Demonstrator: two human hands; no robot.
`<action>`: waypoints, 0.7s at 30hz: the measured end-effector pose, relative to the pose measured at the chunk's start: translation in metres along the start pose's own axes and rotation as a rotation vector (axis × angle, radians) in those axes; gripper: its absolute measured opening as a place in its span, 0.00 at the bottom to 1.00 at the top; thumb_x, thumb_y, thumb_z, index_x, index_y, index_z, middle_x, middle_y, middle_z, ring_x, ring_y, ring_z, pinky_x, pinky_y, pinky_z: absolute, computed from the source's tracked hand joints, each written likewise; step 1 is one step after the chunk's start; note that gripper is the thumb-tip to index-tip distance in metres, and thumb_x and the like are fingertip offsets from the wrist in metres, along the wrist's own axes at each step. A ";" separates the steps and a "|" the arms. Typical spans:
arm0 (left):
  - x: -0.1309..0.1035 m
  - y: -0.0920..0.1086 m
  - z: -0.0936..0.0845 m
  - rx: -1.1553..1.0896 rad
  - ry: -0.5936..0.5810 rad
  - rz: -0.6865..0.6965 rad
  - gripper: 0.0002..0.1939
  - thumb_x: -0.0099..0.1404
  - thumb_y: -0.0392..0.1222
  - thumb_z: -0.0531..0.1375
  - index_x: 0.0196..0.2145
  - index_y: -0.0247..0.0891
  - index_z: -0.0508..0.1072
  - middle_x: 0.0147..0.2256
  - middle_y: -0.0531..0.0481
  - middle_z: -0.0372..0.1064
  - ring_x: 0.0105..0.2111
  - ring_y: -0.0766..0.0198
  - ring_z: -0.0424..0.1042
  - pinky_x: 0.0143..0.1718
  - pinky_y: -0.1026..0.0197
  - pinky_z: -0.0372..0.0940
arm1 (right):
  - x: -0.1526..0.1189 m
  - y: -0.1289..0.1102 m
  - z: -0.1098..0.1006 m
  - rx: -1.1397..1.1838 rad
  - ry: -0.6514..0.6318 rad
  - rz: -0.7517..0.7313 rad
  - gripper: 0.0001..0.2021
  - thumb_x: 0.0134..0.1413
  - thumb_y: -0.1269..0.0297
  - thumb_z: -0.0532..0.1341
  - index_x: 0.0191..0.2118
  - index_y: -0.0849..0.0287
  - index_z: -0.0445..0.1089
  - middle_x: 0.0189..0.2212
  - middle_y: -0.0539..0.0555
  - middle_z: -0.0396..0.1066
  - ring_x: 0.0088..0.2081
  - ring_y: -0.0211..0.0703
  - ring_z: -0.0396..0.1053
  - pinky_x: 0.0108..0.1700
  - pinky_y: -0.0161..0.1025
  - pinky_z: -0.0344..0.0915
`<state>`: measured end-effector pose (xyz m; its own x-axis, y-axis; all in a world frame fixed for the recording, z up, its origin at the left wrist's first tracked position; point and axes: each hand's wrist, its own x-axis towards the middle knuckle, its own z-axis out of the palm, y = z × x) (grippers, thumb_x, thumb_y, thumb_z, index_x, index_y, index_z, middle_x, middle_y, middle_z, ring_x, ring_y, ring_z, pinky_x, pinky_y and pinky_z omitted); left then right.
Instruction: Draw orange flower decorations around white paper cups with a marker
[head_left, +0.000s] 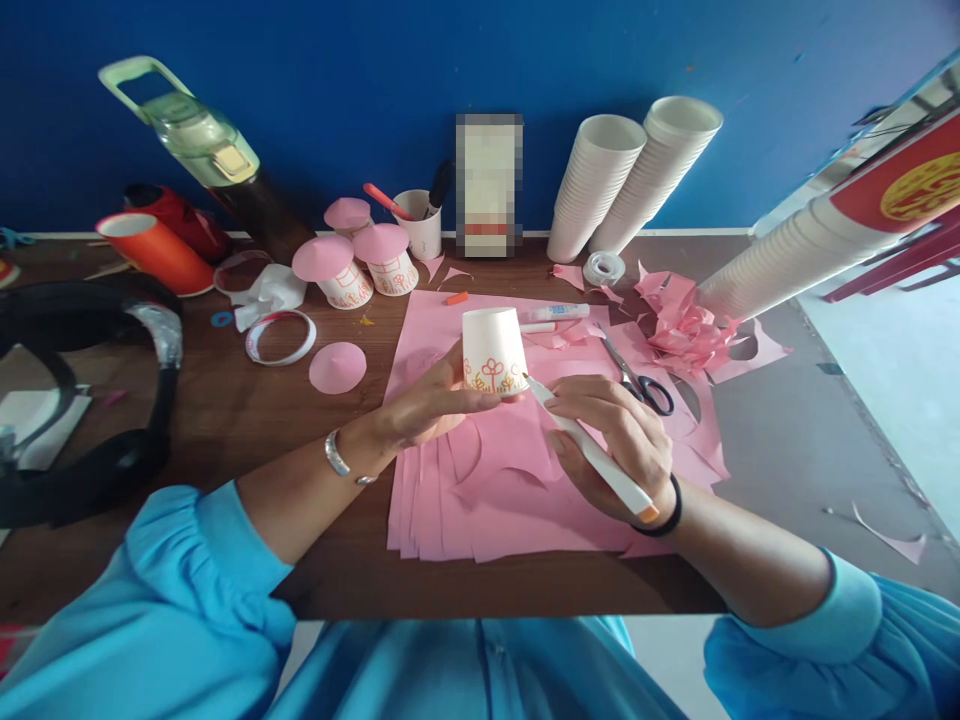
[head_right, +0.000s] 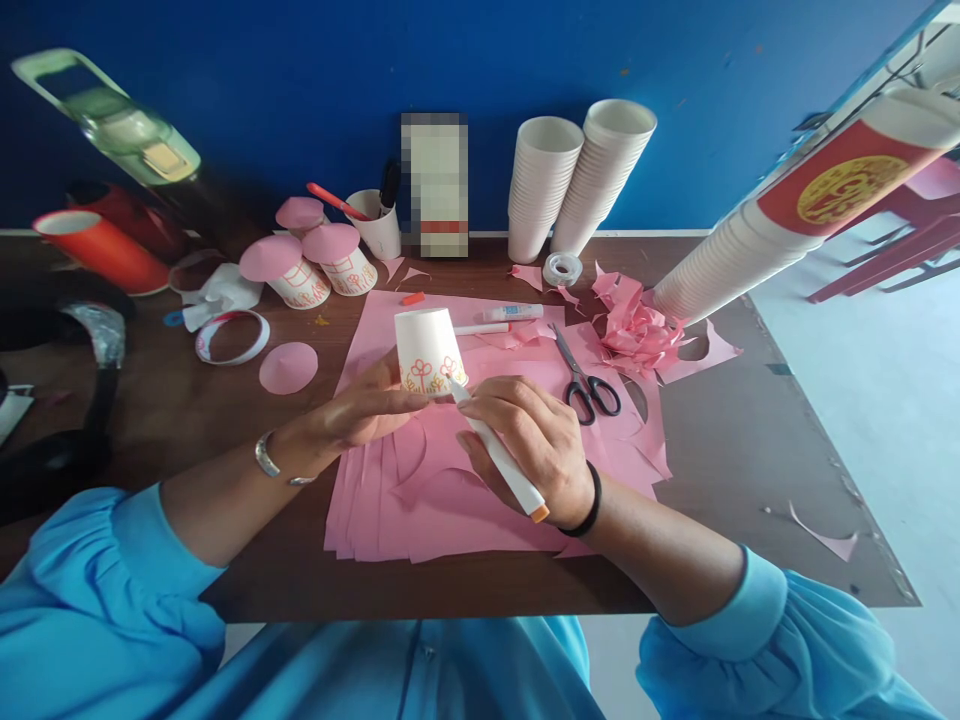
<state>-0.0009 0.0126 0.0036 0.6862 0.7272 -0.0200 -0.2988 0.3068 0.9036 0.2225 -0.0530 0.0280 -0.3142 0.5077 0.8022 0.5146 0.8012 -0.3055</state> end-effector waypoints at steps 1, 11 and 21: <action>0.001 0.001 0.001 -0.005 -0.001 0.009 0.32 0.62 0.39 0.74 0.62 0.48 0.71 0.51 0.46 0.76 0.52 0.53 0.76 0.56 0.49 0.70 | 0.000 0.000 0.001 -0.002 -0.001 0.005 0.10 0.66 0.73 0.63 0.51 0.57 0.71 0.38 0.58 0.80 0.39 0.49 0.82 0.38 0.42 0.82; -0.001 -0.005 0.001 0.021 0.032 -0.038 0.43 0.56 0.40 0.78 0.65 0.50 0.66 0.51 0.46 0.74 0.52 0.52 0.75 0.50 0.52 0.71 | -0.004 -0.003 0.000 0.073 -0.085 -0.011 0.13 0.66 0.74 0.64 0.54 0.61 0.71 0.45 0.64 0.82 0.44 0.50 0.85 0.42 0.41 0.84; 0.000 -0.004 -0.002 0.017 0.006 -0.019 0.28 0.59 0.41 0.76 0.55 0.43 0.74 0.46 0.47 0.75 0.46 0.57 0.76 0.51 0.51 0.71 | 0.000 -0.001 -0.001 0.029 -0.046 0.002 0.11 0.63 0.76 0.64 0.49 0.60 0.71 0.36 0.58 0.79 0.35 0.46 0.81 0.37 0.39 0.81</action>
<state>-0.0011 0.0125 -0.0011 0.6877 0.7249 -0.0400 -0.2742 0.3103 0.9102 0.2228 -0.0543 0.0292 -0.3503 0.5229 0.7771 0.4925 0.8085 -0.3221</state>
